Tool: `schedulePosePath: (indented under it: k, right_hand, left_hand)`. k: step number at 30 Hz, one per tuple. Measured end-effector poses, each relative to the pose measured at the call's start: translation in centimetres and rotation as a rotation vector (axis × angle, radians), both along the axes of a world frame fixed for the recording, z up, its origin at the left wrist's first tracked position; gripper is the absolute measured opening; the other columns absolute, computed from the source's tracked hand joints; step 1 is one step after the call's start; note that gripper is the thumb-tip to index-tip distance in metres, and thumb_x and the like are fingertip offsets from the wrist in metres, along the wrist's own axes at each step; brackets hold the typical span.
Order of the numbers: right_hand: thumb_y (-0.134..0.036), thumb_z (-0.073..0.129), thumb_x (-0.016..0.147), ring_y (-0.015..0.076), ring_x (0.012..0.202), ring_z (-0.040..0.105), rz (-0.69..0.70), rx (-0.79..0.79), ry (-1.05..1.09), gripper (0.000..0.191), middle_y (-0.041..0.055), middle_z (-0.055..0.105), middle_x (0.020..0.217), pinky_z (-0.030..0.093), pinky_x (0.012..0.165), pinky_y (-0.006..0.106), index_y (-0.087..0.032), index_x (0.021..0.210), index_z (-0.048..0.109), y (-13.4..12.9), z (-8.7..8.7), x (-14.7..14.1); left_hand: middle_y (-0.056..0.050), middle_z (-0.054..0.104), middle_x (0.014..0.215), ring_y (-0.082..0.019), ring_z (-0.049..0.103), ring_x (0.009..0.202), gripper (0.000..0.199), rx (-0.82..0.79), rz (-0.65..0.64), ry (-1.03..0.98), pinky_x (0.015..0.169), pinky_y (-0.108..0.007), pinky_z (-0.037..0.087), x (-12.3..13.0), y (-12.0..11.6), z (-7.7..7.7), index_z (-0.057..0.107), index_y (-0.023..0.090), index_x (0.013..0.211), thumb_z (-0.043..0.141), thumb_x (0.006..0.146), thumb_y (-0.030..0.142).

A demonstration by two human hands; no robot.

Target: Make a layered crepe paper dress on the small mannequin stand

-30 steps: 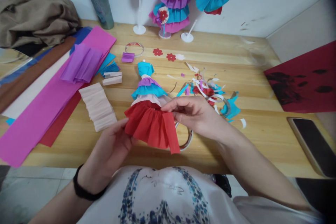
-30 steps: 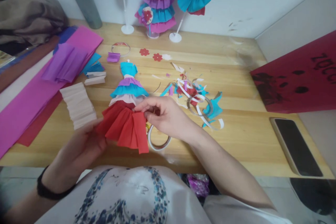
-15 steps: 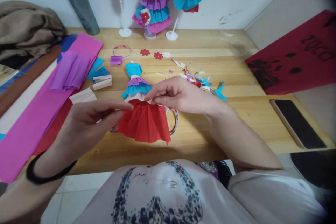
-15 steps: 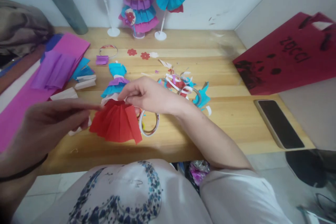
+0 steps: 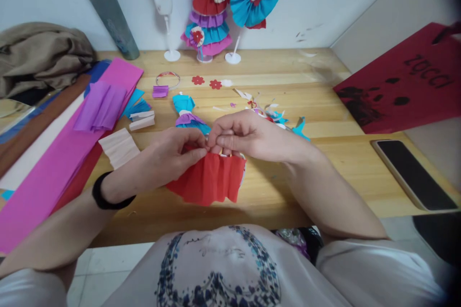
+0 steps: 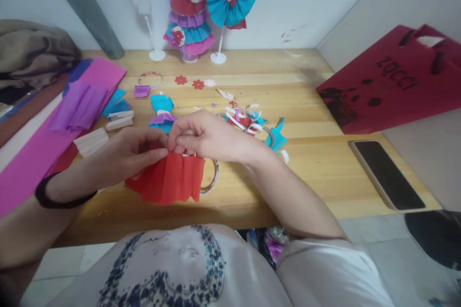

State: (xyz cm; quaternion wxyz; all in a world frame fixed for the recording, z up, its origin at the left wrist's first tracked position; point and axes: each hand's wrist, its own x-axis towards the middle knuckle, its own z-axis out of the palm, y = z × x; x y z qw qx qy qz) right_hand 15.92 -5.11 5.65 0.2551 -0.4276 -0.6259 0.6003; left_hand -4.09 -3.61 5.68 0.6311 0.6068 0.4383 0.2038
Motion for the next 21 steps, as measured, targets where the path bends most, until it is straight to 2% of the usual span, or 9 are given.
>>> schedulePosePath:
  k: [2, 5, 8, 11, 15, 18, 21]
  right_hand:
    - [-0.008, 0.056, 0.081, 0.0078, 0.060, 0.059, -0.010, -0.011, -0.029, 0.012, -0.0030, 0.063, 0.066, 0.043, 0.050, 0.016, -0.015, 0.080, 0.065, -0.1, 0.1, 0.1]
    - [-0.010, 0.057, 0.082, 0.0091, 0.060, 0.059, -0.040, -0.028, -0.067, 0.010, -0.0024, 0.063, 0.066, 0.043, 0.049, 0.017, -0.016, 0.084, 0.064, -0.2, -0.1, 0.1]
    - [-0.012, 0.057, 0.083, 0.0108, 0.065, 0.062, -0.047, 0.014, -0.093, 0.009, -0.0002, 0.067, 0.072, 0.047, 0.055, 0.020, -0.016, 0.085, 0.065, -0.1, -0.3, 0.2]
    - [-0.012, 0.056, 0.083, 0.0113, 0.067, 0.061, -0.026, 0.101, -0.109, 0.010, 0.0000, 0.067, 0.074, 0.048, 0.061, 0.022, -0.015, 0.085, 0.065, 0.0, -0.6, 0.2]
    - [-0.014, 0.054, 0.084, 0.0108, 0.058, 0.056, 0.001, 0.115, -0.092, 0.010, -0.0029, 0.059, 0.064, 0.046, 0.055, 0.023, -0.015, 0.085, 0.064, -0.2, -1.3, 0.3]
    - [-0.016, 0.054, 0.085, 0.0123, 0.058, 0.058, -0.036, 0.155, -0.113, 0.010, -0.0016, 0.062, 0.066, 0.047, 0.056, 0.025, -0.015, 0.086, 0.064, -0.8, -1.8, 0.4]
    - [-0.017, 0.055, 0.085, 0.0151, 0.069, 0.062, -0.122, 0.301, -0.226, 0.012, 0.0029, 0.069, 0.078, 0.047, 0.065, 0.028, -0.016, 0.086, 0.067, -1.4, -2.2, 0.6]
  left_hand:
    - [0.002, 0.060, 0.057, -0.010, 0.044, 0.052, 0.020, 0.032, -0.051, 0.011, 0.050, -0.020, 0.029, 0.1, 0.3, -0.4, 0.069, 0.018, 0.061, 0.070, 0.074, 0.003]
    - [-0.001, 0.066, 0.064, -0.013, 0.049, 0.056, 0.014, 0.215, -0.137, 0.022, 0.052, -0.021, 0.030, -0.1, 0.7, -1.1, 0.074, 0.019, 0.069, 0.068, 0.078, 0.010]
    - [-0.002, 0.066, 0.065, -0.013, 0.050, 0.057, 0.013, 0.336, -0.196, 0.054, 0.052, -0.021, 0.032, -0.4, 1.1, -1.4, 0.075, 0.019, 0.073, 0.064, 0.080, 0.017]
    - [0.000, 0.060, 0.061, -0.011, 0.046, 0.053, 0.014, 0.306, -0.240, 0.056, 0.050, -0.020, 0.031, -0.4, 1.4, -1.3, 0.072, 0.018, 0.072, 0.062, 0.081, 0.022]
    - [0.004, 0.051, 0.058, -0.008, 0.041, 0.047, 0.012, 0.147, -0.343, 0.099, 0.044, -0.019, 0.030, -0.2, 1.7, -1.0, 0.063, 0.016, 0.075, 0.058, 0.083, 0.024]
    - [0.006, 0.048, 0.058, -0.007, 0.040, 0.045, 0.011, 0.085, -0.366, 0.112, 0.042, -0.018, 0.031, -0.1, 1.8, -1.0, 0.059, 0.016, 0.079, 0.056, 0.084, 0.025]
    - [0.006, 0.047, 0.056, -0.005, 0.039, 0.043, 0.011, 0.058, -0.389, 0.083, 0.041, -0.017, 0.030, -0.1, 1.8, -1.1, 0.058, 0.016, 0.078, 0.056, 0.085, 0.024]
